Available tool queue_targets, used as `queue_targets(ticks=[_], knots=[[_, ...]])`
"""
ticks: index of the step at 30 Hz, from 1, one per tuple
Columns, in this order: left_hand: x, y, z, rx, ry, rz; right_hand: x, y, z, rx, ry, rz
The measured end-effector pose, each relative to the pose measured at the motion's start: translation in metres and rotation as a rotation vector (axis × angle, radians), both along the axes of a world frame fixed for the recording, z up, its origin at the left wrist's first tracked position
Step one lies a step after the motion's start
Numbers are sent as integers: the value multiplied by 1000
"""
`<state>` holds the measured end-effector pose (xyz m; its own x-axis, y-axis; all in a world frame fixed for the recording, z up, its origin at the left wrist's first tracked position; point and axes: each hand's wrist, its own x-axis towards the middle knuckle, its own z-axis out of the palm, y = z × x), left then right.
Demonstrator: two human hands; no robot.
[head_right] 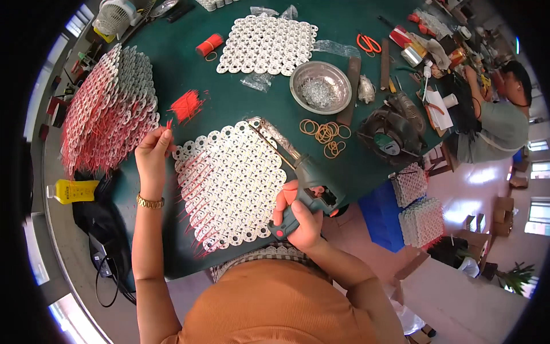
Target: The person solders red wires onto circular LED circuit boards using a soldering iron.
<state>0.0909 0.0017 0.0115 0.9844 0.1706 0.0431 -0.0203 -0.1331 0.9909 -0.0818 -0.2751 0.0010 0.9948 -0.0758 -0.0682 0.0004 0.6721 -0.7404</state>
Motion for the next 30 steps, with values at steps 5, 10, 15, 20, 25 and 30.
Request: queue_targets(ticks=[5, 10, 15, 20, 25, 30], knots=[[-58, -9, 20, 58, 172, -158, 6, -19, 13, 17, -17, 241], [-89, -13, 2, 347, 105, -180, 3, -9, 37, -503, -85, 311], [-93, -26, 1, 589, -141, -195, -21, -6, 7, -597, 48, 356], [-95, -29, -5, 625, -166, -192, -31, 1, 16, -939, -11, 410], [-95, -33, -14, 703, -271, -112, -20, -3, 32, -764, 582, 906], [-93, -33, -13, 687, -235, -103, -36, 12, 25, -739, 760, 629]])
